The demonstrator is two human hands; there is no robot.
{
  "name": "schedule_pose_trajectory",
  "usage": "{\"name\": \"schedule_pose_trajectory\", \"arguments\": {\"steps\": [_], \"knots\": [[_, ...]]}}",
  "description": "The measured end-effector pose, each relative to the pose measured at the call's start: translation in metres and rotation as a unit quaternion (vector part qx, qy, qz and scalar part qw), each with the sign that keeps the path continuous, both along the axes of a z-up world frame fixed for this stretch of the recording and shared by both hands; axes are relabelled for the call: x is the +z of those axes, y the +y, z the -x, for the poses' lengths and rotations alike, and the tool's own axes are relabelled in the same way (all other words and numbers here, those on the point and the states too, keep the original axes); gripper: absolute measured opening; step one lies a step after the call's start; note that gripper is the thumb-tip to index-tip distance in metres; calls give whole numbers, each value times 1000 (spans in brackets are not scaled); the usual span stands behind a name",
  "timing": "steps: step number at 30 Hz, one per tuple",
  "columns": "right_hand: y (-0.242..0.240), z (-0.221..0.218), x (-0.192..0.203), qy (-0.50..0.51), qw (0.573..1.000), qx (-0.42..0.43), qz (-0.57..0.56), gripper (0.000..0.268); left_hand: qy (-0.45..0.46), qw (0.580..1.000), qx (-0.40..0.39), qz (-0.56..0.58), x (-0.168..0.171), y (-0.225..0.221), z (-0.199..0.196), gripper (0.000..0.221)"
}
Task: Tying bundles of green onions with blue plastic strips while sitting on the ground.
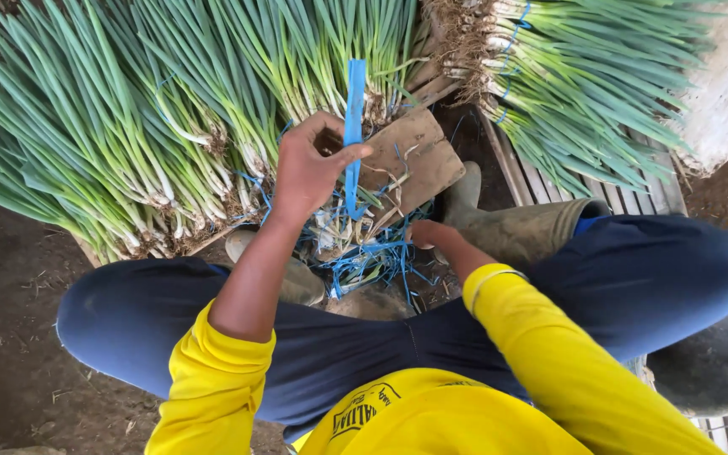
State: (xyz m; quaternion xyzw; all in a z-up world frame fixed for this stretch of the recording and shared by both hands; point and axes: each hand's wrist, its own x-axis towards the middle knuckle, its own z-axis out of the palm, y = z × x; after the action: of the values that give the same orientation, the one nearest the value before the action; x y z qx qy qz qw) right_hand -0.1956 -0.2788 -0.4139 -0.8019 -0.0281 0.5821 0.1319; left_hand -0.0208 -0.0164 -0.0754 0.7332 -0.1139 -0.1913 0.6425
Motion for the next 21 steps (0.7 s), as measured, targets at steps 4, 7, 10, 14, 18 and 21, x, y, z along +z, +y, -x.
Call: {"name": "schedule_pose_trajectory", "arguments": {"steps": [4,7,10,14,18,21], "knots": [[-11,36,-97,-49,995,-86,-14,37,-1,1000,-5,5,10,-10,1,24],[-11,27,-89,-67,993,-101,-3,39,-28,999,-12,26,16,-10,-1,21],[-22,5,-20,-86,984,-158,-9,36,-12,1000,-19,20,17,-13,-4,20],[-7,-15,82,-157,975,-158,-26,17,-18,1000,-19,-18,22,-10,-7,20],[31,-60,251,-187,948,-207,-153,31,-41,994,-37,-93,24,-8,-12,24],[30,-70,299,-157,911,-299,-237,65,-20,972,-82,-218,35,-6,-16,42]]}}
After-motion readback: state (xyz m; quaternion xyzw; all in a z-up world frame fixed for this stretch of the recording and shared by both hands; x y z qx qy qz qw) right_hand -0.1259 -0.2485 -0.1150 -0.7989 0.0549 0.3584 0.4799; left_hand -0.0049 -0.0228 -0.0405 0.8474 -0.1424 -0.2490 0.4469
